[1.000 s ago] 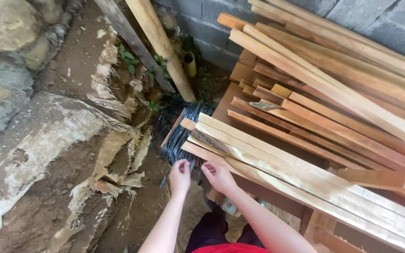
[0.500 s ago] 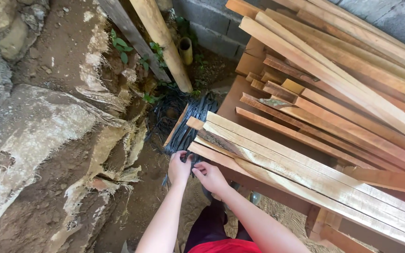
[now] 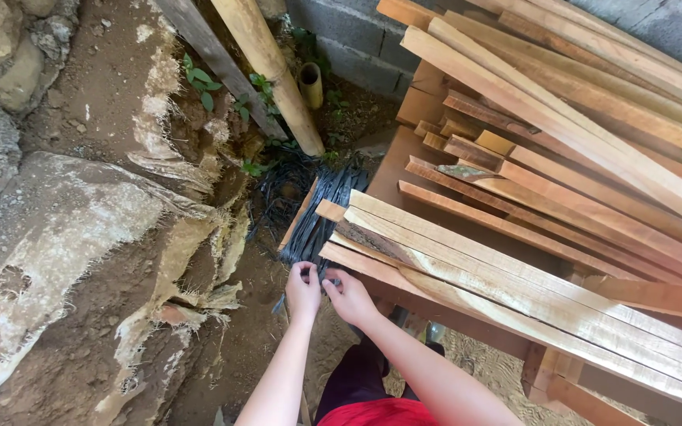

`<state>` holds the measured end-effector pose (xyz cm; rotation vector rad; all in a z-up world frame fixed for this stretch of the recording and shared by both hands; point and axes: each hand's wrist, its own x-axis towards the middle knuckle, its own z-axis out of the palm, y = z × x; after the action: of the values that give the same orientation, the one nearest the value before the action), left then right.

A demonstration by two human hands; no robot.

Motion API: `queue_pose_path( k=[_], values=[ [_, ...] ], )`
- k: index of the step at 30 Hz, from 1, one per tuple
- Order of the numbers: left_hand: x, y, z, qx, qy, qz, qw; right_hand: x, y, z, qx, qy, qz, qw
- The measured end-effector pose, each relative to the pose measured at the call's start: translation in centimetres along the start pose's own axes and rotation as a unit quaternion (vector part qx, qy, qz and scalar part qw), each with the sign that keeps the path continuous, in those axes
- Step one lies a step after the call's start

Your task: The person ties bundles of wooden planks together using black straps. They wrap the straps around the planks, pull them tight, and tie knots to secure the bundles. The person handles multiple bundles, adjusting the straps and ensuring they are fastened securely.

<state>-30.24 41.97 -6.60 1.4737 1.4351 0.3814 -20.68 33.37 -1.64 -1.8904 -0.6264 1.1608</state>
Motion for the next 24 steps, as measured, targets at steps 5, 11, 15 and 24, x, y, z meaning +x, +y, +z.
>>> queue_pose_path(
  k=[5,11,15,24],
  values=[
    [-1.1,-0.7,-0.4,-0.043,-0.006,0.025,0.999,0.3,-1.4,0.7,0.012,0.028,-0.010,0.999],
    [-4.8,-1.4,-0.6,-0.101,-0.036,0.068,0.992,-0.3,-4.6,0.6,-0.020,0.017,-0.037,0.999],
    [-8.3,-3.7,1.0,-0.170,-0.108,0.136,0.970,-0.6,-5.8,-0.6,-0.029,0.016,-0.080,0.996],
    [-13.3,1.5,6.3,-0.166,-0.326,-0.056,0.929,-0.9,-5.4,-16.5,-0.036,0.084,-0.105,0.990]
  ],
)
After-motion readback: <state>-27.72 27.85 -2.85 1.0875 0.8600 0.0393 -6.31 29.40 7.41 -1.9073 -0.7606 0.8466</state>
